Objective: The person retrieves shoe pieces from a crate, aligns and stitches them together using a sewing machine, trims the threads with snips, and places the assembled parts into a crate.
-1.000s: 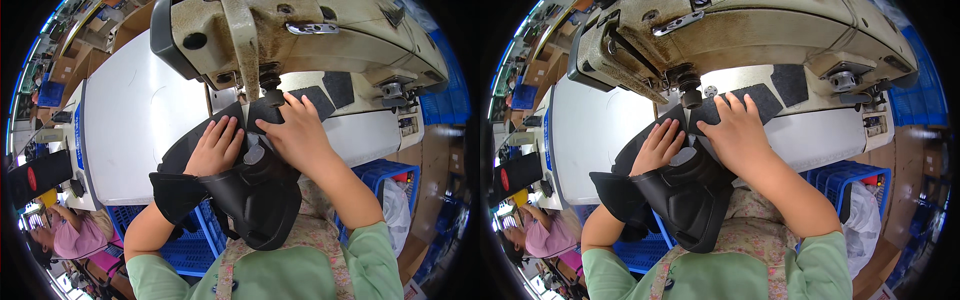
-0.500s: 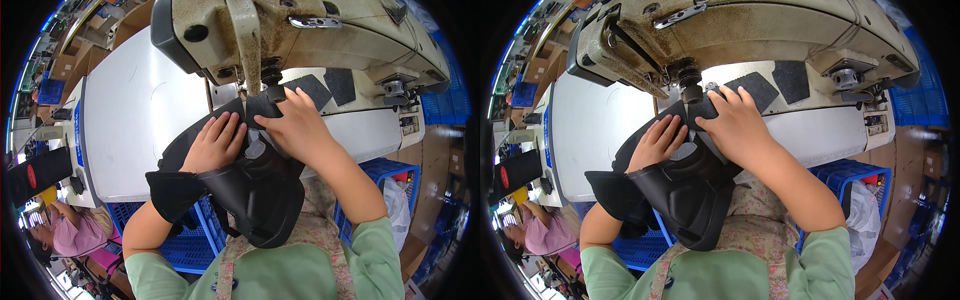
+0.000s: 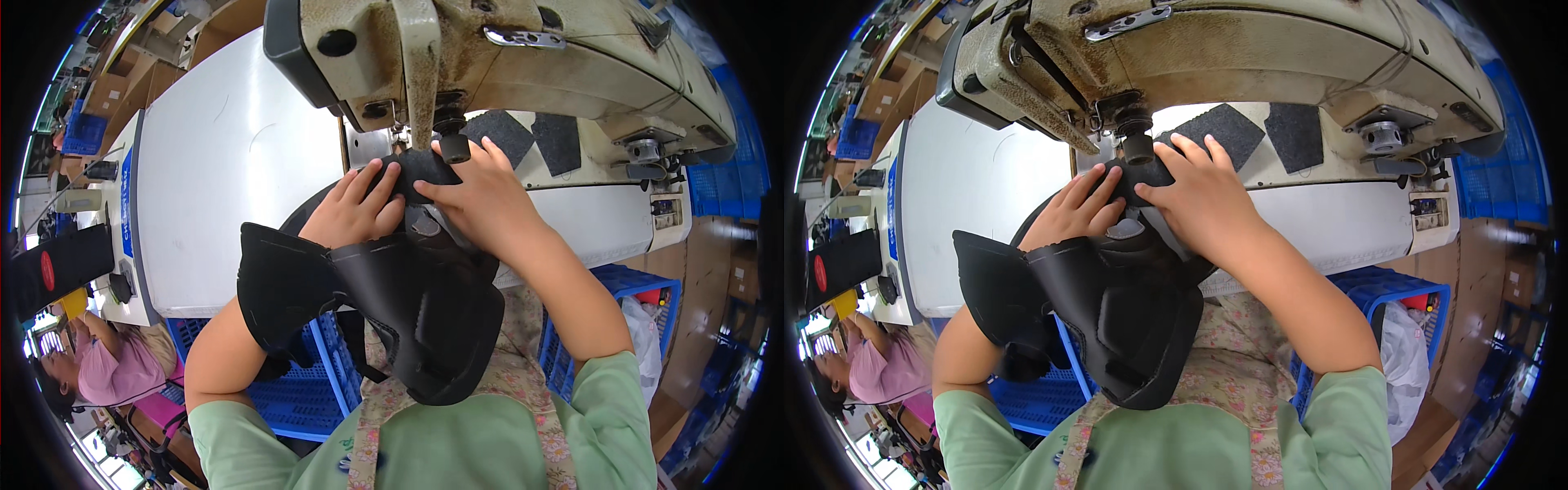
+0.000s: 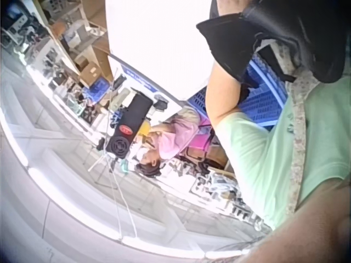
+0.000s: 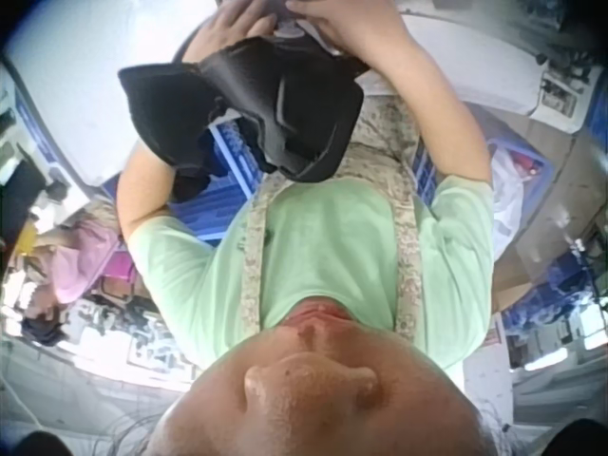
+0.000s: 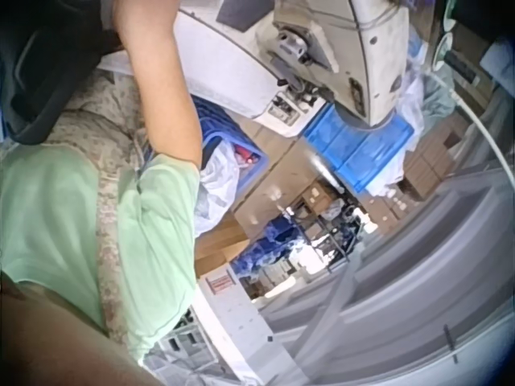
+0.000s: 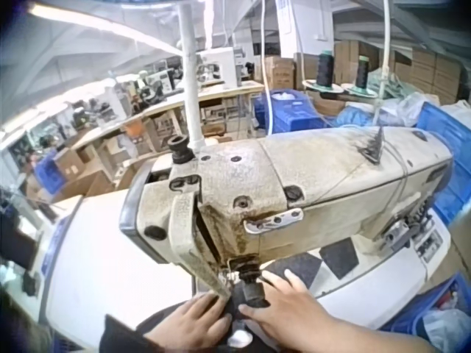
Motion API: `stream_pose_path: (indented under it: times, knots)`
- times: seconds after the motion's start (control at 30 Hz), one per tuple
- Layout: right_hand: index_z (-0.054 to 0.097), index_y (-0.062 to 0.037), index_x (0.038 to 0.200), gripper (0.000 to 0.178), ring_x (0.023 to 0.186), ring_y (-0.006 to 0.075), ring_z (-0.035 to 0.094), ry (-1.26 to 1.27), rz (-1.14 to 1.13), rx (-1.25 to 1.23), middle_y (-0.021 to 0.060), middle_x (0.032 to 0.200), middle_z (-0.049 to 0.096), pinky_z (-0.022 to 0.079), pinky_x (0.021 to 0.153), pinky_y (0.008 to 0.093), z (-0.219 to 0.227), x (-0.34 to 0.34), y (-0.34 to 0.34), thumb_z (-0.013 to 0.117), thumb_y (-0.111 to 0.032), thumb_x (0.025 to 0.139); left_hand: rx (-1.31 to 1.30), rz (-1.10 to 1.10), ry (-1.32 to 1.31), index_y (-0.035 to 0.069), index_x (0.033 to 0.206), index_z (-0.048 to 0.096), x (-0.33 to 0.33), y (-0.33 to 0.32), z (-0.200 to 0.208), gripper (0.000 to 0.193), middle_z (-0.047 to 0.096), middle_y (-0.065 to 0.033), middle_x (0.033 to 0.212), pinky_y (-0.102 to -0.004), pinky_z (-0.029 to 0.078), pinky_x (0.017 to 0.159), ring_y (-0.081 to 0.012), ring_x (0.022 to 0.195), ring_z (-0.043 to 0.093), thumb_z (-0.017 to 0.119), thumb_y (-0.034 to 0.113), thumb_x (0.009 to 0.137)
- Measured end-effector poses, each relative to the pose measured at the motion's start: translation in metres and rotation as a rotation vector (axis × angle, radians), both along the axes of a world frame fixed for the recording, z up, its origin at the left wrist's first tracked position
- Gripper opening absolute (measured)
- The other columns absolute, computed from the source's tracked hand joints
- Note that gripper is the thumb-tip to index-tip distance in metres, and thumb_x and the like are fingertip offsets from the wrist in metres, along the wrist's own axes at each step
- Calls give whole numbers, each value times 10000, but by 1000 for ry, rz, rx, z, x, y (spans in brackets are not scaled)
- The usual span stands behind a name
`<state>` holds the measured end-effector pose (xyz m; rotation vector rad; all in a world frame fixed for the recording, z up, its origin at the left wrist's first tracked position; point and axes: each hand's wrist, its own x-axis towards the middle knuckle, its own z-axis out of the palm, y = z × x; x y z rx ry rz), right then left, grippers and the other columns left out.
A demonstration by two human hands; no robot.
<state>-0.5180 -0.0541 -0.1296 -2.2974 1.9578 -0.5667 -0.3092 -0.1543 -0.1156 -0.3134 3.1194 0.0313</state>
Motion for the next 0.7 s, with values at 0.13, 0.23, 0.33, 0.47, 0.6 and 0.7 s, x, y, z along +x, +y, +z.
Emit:
stream_pose_path:
  times: [0.13,0.23,0.33,0.47,0.6,0.7]
  knots:
    - [733,-251,1075,271,1284,313,459,-10,-7,-2,140,1311,546,334,1068,536,-1,0,-1,653,-194,822,-19,-68,61,-2,1200,514,2,-4,-6,459,428,-244,1417,-499,361,1074,-417,1311,404,520,269,830]
    - [734,-260,1076,258,1281,312,466,0,-25,-11,136,1313,550,342,1064,534,-2,0,-2,644,-209,839,-20,-67,33,-3,1210,509,-1,-5,-4,457,423,-234,1424,-503,358,1076,-417,1316,399,516,270,843]
    - [735,-265,1073,246,1280,311,470,-8,-34,-9,131,1313,556,345,1063,533,-4,-3,-5,631,-226,855,-48,-62,24,1,1216,512,-3,-7,-3,447,416,-225,1434,-509,350,1083,-421,1321,391,511,269,859]
    - [736,-267,1072,239,1276,309,475,3,-31,8,127,1310,561,352,1059,534,-3,-5,-6,620,-240,864,-60,-69,22,4,1226,510,-2,-7,-7,456,411,-217,1441,-508,349,1086,-420,1326,386,516,269,855]
    - [738,-259,1067,245,1273,311,478,5,-9,-4,130,1306,564,361,1052,535,-3,-7,-8,636,-231,847,-53,-55,10,5,1239,507,-2,-5,-5,467,405,-209,1448,-508,346,1088,-421,1331,377,517,267,853]
    - [740,-254,1067,252,1268,313,482,6,-3,6,135,1298,571,365,1049,535,-1,-8,-9,642,-219,838,-56,-53,6,5,1242,505,-2,-4,-5,472,401,-206,1452,-507,343,1091,-420,1334,373,518,267,850]
